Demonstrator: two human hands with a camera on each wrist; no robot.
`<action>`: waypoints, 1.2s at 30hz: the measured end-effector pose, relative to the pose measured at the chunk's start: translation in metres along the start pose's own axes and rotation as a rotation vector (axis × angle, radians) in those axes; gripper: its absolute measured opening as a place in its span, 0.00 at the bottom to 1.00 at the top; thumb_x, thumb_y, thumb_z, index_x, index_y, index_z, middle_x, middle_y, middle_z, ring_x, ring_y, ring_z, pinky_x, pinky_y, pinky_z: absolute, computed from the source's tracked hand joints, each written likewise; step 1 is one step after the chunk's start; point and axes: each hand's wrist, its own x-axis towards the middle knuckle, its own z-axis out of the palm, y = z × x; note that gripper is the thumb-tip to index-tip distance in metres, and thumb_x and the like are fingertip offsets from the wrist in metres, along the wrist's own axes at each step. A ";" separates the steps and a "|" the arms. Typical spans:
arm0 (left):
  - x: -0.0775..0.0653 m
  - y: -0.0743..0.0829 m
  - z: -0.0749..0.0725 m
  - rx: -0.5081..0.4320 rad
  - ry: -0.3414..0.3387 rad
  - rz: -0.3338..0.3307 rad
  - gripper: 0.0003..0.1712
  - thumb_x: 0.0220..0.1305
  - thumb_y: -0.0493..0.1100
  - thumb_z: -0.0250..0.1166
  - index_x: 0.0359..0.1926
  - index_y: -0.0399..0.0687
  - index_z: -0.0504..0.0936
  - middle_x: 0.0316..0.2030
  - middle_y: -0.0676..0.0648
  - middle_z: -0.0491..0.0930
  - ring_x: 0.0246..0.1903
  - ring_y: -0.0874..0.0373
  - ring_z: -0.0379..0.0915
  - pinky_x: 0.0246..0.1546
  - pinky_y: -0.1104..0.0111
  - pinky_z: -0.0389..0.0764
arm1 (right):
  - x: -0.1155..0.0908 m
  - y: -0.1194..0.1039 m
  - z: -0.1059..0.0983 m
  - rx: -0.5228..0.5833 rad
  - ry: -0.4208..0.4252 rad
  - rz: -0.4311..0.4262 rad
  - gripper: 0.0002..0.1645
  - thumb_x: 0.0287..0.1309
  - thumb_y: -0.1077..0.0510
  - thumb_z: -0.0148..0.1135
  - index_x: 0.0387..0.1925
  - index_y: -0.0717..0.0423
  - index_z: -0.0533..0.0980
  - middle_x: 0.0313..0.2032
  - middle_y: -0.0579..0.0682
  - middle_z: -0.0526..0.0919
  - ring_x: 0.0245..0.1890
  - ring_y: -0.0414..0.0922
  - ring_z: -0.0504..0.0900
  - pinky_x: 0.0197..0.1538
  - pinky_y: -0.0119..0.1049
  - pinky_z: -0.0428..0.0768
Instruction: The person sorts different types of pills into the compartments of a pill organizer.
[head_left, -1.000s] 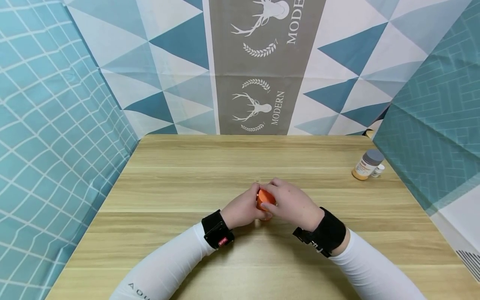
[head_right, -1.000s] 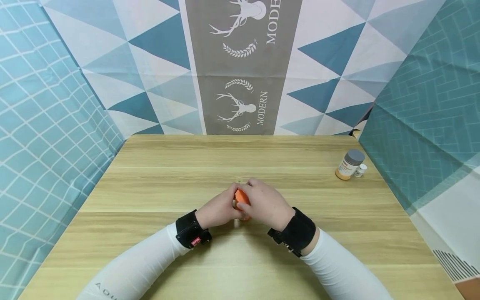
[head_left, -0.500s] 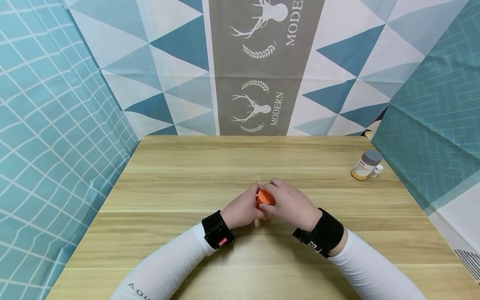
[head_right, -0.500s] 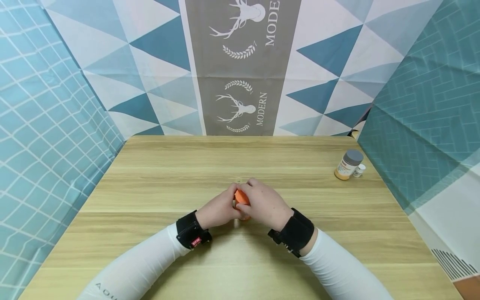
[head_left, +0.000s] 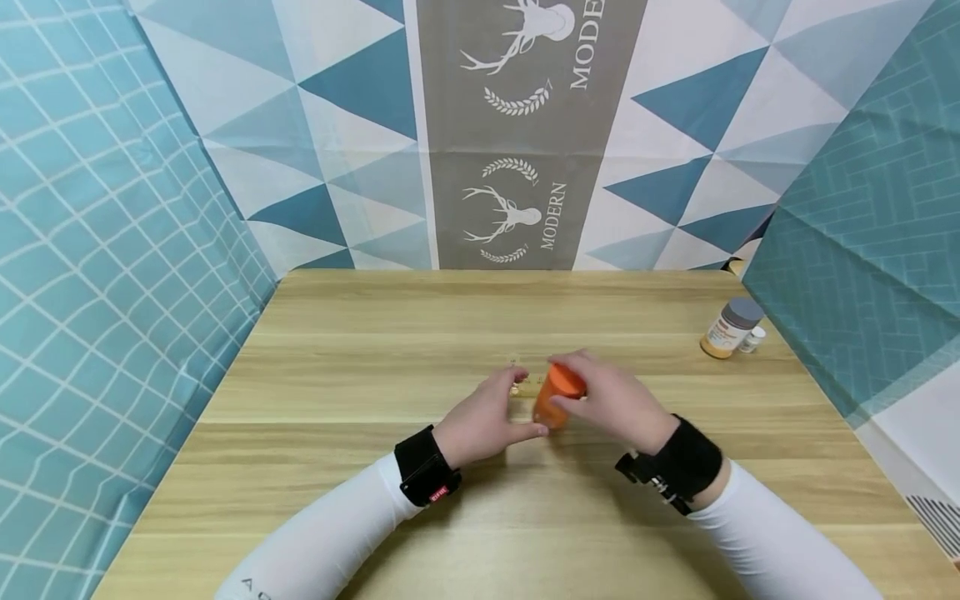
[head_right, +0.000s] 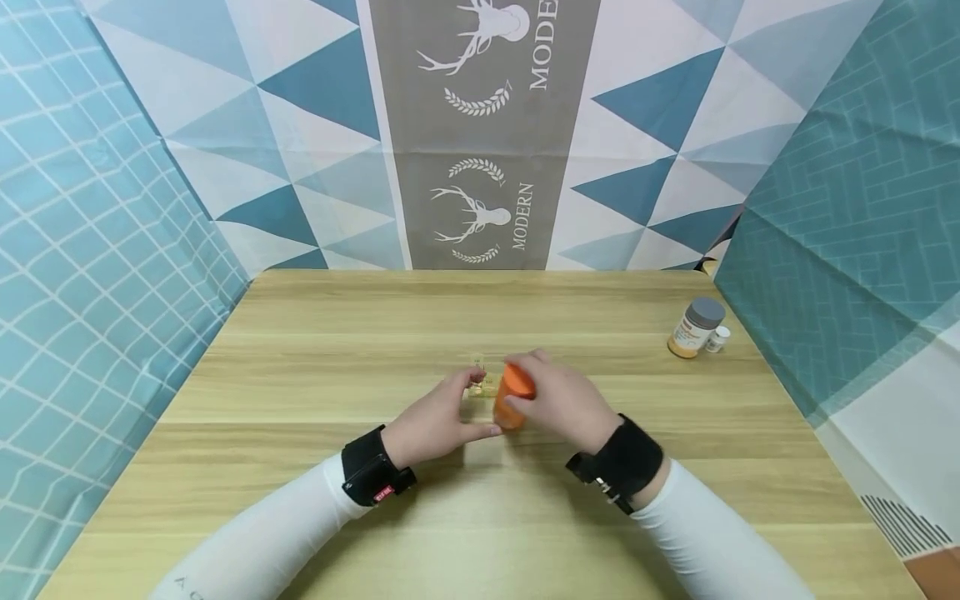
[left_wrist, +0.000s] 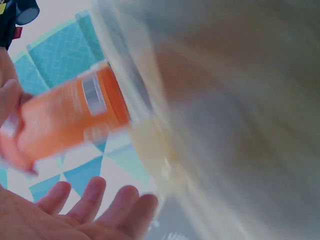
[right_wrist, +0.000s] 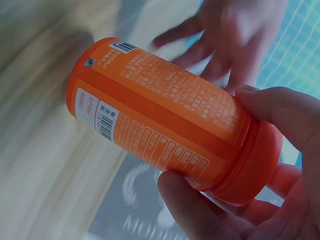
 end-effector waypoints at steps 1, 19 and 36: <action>-0.002 -0.001 -0.002 0.055 0.013 0.001 0.53 0.55 0.67 0.70 0.72 0.45 0.60 0.68 0.42 0.66 0.66 0.48 0.64 0.63 0.54 0.68 | -0.001 0.007 -0.005 -0.010 0.009 0.022 0.34 0.58 0.49 0.71 0.64 0.54 0.73 0.49 0.51 0.79 0.39 0.44 0.78 0.41 0.41 0.79; -0.026 -0.024 -0.010 0.475 0.146 0.032 0.55 0.58 0.79 0.55 0.77 0.54 0.55 0.70 0.41 0.63 0.69 0.38 0.57 0.67 0.45 0.59 | 0.002 0.161 -0.085 -0.157 0.101 0.351 0.40 0.66 0.48 0.61 0.68 0.70 0.62 0.52 0.73 0.70 0.45 0.65 0.72 0.43 0.56 0.74; -0.028 -0.029 -0.009 0.451 0.135 0.002 0.53 0.61 0.78 0.50 0.77 0.53 0.56 0.69 0.42 0.63 0.69 0.40 0.57 0.68 0.46 0.58 | 0.020 0.182 -0.084 -0.248 0.136 0.371 0.38 0.67 0.51 0.60 0.66 0.72 0.61 0.55 0.76 0.66 0.48 0.70 0.71 0.47 0.63 0.73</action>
